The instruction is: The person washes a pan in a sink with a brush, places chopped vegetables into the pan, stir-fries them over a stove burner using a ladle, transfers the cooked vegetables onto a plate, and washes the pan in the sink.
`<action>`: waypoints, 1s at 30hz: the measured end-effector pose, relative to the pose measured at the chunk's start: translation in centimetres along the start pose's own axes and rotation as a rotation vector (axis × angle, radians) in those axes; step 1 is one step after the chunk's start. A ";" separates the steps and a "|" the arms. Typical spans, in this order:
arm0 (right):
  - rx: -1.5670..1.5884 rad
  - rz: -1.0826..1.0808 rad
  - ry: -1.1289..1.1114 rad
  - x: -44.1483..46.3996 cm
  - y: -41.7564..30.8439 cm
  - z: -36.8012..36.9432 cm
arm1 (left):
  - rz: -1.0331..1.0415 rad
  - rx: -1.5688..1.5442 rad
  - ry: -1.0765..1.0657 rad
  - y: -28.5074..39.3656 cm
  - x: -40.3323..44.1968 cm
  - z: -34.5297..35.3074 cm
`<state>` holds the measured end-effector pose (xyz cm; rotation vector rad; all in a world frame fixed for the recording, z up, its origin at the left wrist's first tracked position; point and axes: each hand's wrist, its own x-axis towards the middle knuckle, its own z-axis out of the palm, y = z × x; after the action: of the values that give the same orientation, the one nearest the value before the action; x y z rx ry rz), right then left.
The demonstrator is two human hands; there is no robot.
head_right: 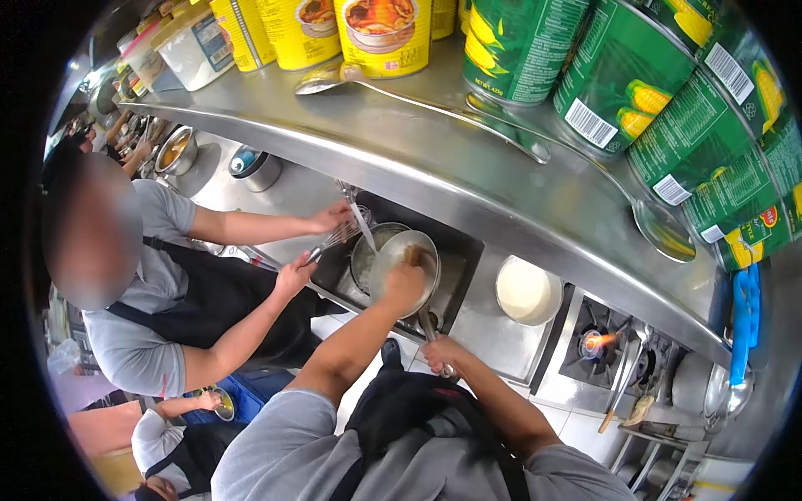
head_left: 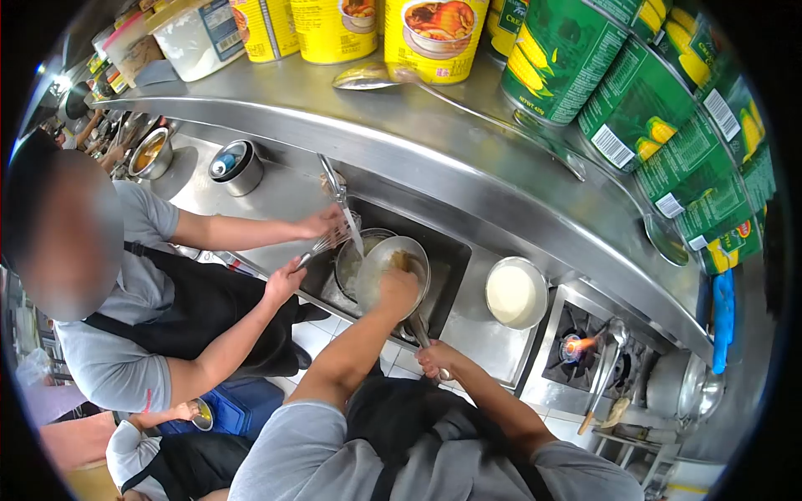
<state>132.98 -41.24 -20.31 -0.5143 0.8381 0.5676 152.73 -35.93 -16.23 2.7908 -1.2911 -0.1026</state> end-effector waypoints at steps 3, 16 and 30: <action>-0.256 -0.053 0.074 0.4 -0.5 0.3 | -0.114 -0.135 0.023 1.7 -0.9 -1.8; -0.093 -0.107 0.099 -1.1 -1.0 1.9 | 0.014 -0.131 -0.122 0.6 0.8 -0.4; 0.095 -0.021 -0.080 -0.3 -2.5 -1.0 | -0.155 -0.289 -0.199 -4.6 -0.2 0.5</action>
<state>133.85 -43.77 -20.18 -0.4104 0.7788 0.5231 156.07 -32.82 -17.11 2.6754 -0.9955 -0.5414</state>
